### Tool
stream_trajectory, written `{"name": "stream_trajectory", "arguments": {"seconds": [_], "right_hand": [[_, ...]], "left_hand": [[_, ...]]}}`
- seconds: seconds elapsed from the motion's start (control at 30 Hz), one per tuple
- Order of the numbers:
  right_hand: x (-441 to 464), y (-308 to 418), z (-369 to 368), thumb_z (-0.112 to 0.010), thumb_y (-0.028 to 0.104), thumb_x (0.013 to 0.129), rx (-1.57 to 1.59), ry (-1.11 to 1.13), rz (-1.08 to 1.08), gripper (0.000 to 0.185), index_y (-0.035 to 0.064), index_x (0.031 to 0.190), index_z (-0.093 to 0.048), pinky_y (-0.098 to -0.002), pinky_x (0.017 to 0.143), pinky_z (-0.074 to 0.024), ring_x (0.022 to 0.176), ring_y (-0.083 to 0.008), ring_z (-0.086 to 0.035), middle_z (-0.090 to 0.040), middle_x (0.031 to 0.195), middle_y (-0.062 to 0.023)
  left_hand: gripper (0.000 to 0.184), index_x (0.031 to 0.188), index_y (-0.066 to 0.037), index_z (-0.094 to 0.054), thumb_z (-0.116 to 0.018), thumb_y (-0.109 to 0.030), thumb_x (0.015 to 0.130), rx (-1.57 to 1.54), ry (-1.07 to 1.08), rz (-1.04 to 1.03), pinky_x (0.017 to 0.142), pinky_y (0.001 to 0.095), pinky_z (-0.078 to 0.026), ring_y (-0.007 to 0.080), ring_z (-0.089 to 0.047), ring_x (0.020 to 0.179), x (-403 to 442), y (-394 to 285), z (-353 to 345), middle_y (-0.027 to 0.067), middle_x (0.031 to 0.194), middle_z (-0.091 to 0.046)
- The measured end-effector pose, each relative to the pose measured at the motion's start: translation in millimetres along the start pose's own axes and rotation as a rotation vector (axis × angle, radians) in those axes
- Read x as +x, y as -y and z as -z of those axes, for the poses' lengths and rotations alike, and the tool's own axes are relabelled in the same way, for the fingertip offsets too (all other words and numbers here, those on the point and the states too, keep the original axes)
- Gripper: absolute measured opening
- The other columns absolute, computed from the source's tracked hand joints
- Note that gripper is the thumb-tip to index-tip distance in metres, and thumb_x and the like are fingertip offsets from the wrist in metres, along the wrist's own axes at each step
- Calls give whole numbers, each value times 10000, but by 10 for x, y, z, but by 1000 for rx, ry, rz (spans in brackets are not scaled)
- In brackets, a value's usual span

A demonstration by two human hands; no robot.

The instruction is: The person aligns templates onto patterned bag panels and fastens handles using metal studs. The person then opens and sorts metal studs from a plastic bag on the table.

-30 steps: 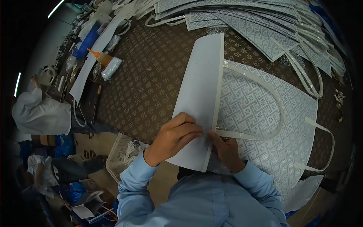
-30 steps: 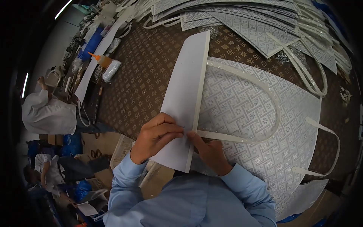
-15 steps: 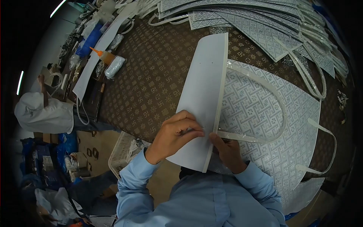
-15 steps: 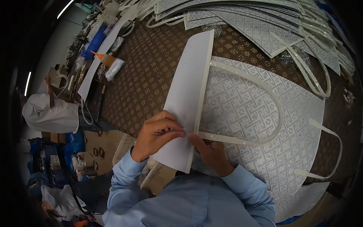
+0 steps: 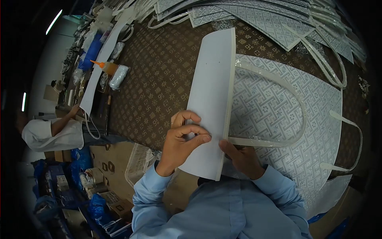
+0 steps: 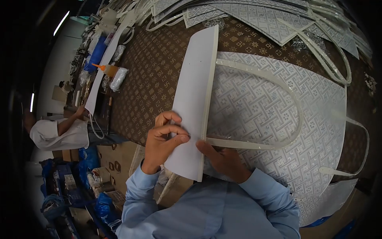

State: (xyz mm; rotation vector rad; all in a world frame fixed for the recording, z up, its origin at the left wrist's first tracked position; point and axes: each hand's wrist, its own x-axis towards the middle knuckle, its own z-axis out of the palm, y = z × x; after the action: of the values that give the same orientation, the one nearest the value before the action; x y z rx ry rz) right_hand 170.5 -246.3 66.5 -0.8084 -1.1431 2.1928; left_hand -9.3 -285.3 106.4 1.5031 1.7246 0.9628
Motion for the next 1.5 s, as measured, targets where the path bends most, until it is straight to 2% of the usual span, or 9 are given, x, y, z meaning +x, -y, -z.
{"name": "stream_trajectory", "arguments": {"seconds": [0.1,0.3,0.5,0.57,0.6,0.67,0.9,1.07,1.5], "right_hand": [[-3,2,-16,-530,260,871,-45,42,-43,288,2,985,-585,-251,709,-428,779,-97,-527,-598,846,-44],[1,61,-13,-543,234,864,-123,37,87,221,25,901,-605,-218,576,-394,653,-59,-476,-545,709,10],[6,98,3,-532,240,868,-56,21,56,228,24,884,-604,-225,569,-390,637,-57,-467,-537,690,15],[19,86,31,-527,240,870,-39,29,8,226,28,880,-603,-221,559,-385,636,-56,-466,-535,684,13],[30,59,30,-527,240,870,-39,30,6,226,28,880,-603,-221,559,-385,636,-56,-466,-535,684,13],[50,-1,34,-530,242,869,-231,1,179,227,29,875,-608,-211,564,-389,651,-49,-470,-540,689,7],[48,13,82,-542,228,866,31,-33,-105,240,8,952,-582,-211,610,-426,707,-58,-497,-554,795,-17],[39,28,104,-543,232,868,91,-31,-143,270,-3,993,-593,-213,641,-413,736,-77,-506,-588,817,-30],[70,-17,110,-494,308,887,-232,108,68,298,26,813,-555,-250,553,-365,611,-89,-429,-468,645,4]], "left_hand": [[95,708,-115,-677,-745,-153,654,-99,-45,-22,938,358,-281,224,-353,1106,-13,52,-7,8,1020,-483],[166,771,-103,-638,-749,-174,670,-141,30,23,987,413,-247,297,-262,1223,3,32,-1,76,1232,-371],[612,1136,-136,-471,-782,-288,632,-147,85,111,1011,423,-238,307,-201,1267,71,112,7,165,1348,-191],[872,1297,-106,-306,-785,-349,610,-141,29,97,1024,426,-225,325,-160,1283,92,124,-32,182,1365,-161],[872,1297,-106,-306,-785,-349,610,-141,29,99,1024,426,-225,325,-160,1283,109,100,-31,182,1365,-161],[1056,1370,-51,-106,-765,-400,621,-207,88,197,1036,435,-196,345,-114,1296,137,32,-25,202,1376,-125],[1050,1372,-18,-54,-722,-421,669,-7,123,138,1044,423,-178,339,-67,1313,134,128,-7,218,1396,-78],[1020,1375,-25,-57,-735,-332,677,-265,168,172,1045,404,-189,328,-91,1313,142,122,64,214,1399,-86],[1060,1360,24,1,-736,-202,633,-99,245,261,1046,392,-193,329,-109,1305,225,42,84,214,1396,-59]]}}
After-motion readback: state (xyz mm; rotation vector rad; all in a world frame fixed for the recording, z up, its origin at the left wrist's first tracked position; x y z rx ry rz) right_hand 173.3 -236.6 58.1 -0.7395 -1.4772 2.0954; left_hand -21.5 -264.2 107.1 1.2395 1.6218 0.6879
